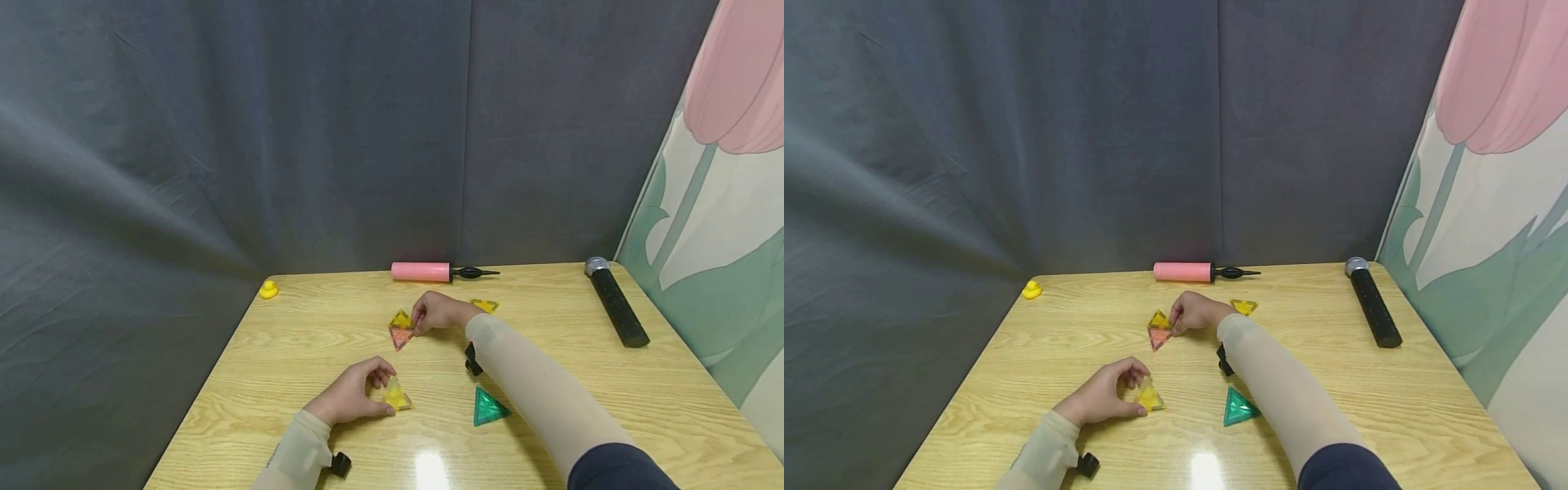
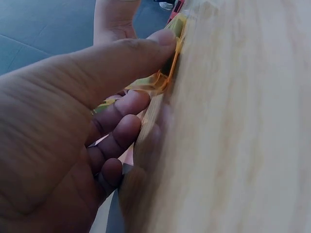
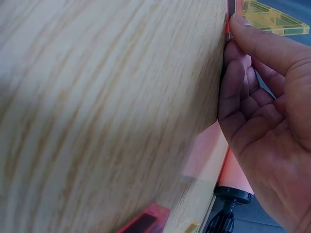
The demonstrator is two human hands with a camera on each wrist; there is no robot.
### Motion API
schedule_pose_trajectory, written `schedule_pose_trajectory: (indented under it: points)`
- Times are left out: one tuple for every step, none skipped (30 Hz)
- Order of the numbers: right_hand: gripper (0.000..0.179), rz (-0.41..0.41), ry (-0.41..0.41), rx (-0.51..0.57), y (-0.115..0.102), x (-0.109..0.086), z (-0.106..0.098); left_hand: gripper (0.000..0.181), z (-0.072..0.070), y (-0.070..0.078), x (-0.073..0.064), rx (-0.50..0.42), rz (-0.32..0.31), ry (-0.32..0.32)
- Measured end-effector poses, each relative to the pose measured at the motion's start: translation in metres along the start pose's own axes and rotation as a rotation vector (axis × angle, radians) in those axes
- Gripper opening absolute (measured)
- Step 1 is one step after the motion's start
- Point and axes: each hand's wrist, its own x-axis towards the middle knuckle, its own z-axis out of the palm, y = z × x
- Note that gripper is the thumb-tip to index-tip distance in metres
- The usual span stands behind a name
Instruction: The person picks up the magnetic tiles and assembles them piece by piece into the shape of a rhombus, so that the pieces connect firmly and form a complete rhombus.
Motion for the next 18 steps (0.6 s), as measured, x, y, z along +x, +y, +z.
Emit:
schedule_pose_trajectory:
  points:
    - [0.008, 0.002, 0.0, -0.003, -0.0007, -0.0003, -0.0002, 0.058, 0.0, 0.0003, 0.0, -0.015, -0.006, 0.001]
    - [0.008, 0.004, 0.001, -0.006, -0.001, -0.0002, -0.0002, 0.058, -0.0001, 0.0007, 0.0001, -0.029, -0.011, 0.003]
    - [0.008, 0.006, 0.001, -0.008, -0.0014, -0.0001, -0.0003, 0.058, -0.0002, 0.0009, 0.0002, -0.036, -0.012, 0.006]
    - [0.009, 0.006, 0.003, -0.009, -0.0011, 0.0002, -0.0002, 0.058, -0.0004, 0.0013, 0.0001, -0.034, -0.012, 0.011]
    - [0.009, 0.007, 0.005, -0.012, -0.0012, 0.0003, -0.0003, 0.059, -0.0006, 0.0013, 0.0001, -0.033, -0.008, 0.016]
    - [0.009, 0.009, 0.005, -0.014, -0.0012, 0.0004, -0.0003, 0.059, -0.0006, 0.0008, 0.0002, -0.035, -0.005, 0.02]
    - [0.009, 0.01, 0.006, -0.014, -0.0009, 0.0006, -0.0003, 0.059, -0.0006, 0.0008, 0.0001, -0.033, -0.002, 0.025]
    - [0.009, 0.009, 0.007, -0.012, -0.0003, 0.001, 0.0002, 0.059, -0.0006, 0.0001, 0.0003, -0.033, 0.003, 0.032]
    - [0.009, 0.006, 0.009, -0.012, 0.0001, 0.0009, 0.0003, 0.058, -0.0005, -0.0005, 0.0003, -0.03, 0.008, 0.037]
    - [0.008, 0.006, 0.009, -0.012, 0.0005, 0.0011, 0.0006, 0.057, -0.0005, -0.0009, 0.0003, -0.028, 0.014, 0.044]
    - [0.008, 0.006, 0.009, -0.011, 0.0005, 0.0011, 0.0008, 0.056, -0.0005, -0.0013, 0.0003, -0.026, 0.017, 0.05]
    - [0.008, 0.006, 0.01, -0.012, 0.0006, 0.0013, 0.0009, 0.055, -0.0005, -0.0017, 0.0004, -0.021, 0.018, 0.057]
    - [0.008, 0.006, 0.011, -0.013, 0.0007, 0.0015, 0.0011, 0.054, -0.0006, -0.0019, 0.0004, -0.017, 0.019, 0.063]
    - [0.008, 0.006, 0.012, -0.017, 0.0006, 0.0016, 0.0012, 0.053, -0.0008, -0.0022, 0.0005, -0.015, 0.018, 0.07]
    - [0.008, 0.006, 0.014, -0.022, 0.0005, 0.0017, 0.0012, 0.051, -0.001, -0.0021, 0.0006, -0.012, 0.015, 0.075]
    - [0.008, 0.009, 0.015, -0.025, 0.0003, 0.0019, 0.0013, 0.05, -0.001, -0.0024, 0.0006, -0.011, 0.013, 0.082]
    - [0.008, 0.009, 0.016, -0.03, -0.0001, 0.0018, 0.0014, 0.049, -0.0012, -0.0029, 0.0006, -0.011, 0.009, 0.087]
    - [0.009, 0.009, 0.017, -0.034, -0.0004, 0.0017, 0.0015, 0.048, -0.0012, -0.0031, 0.0006, -0.012, 0.008, 0.092]
